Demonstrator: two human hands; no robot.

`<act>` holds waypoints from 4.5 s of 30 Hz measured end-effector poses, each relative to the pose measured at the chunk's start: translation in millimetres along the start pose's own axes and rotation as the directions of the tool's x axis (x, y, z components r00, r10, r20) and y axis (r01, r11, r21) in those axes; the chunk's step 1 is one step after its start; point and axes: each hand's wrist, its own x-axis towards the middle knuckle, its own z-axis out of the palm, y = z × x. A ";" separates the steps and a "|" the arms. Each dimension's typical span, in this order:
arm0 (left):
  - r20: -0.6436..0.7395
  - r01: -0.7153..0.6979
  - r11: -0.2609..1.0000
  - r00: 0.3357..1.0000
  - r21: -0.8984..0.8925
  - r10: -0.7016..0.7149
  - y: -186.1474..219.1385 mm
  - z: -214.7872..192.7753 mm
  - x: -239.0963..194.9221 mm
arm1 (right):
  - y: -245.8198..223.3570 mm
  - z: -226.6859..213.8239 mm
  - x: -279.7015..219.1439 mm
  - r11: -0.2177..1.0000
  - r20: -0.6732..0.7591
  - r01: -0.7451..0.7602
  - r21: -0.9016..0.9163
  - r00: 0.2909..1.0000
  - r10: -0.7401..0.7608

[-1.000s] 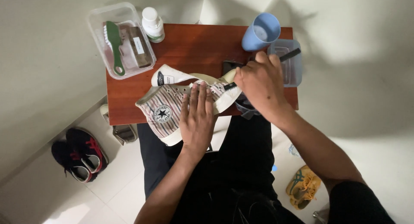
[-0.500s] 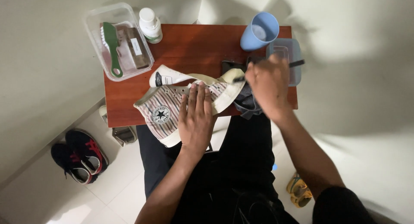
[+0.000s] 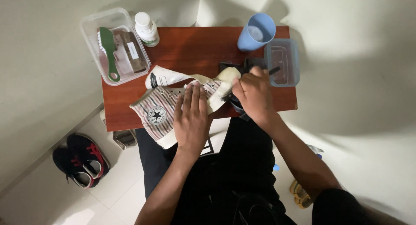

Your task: The person cleans a white high-top sneaker using a brush and a grey cloth. They scrub the white rubber sole and toe cap, then wipe the surface with the cloth. The person also scrubs the inside lining of the shoe.

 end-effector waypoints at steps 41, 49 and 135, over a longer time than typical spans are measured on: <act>-0.194 -0.044 0.997 0.980 -0.068 0.030 20.3 -37.0 -0.2 | 36.5 -25.3 21.7 0.951 0.269 0.133 -0.279 0.962 -0.056; -0.205 -0.062 0.995 0.978 -0.074 0.045 19.0 -42.2 2.5 | 36.2 -29.8 40.6 0.874 0.277 0.304 -0.379 0.938 -0.207; -0.509 -0.343 0.723 0.861 -0.599 -0.013 -18.8 -28.3 4.3 | 0.7 -134.1 65.6 0.982 0.158 0.072 0.177 0.982 -0.101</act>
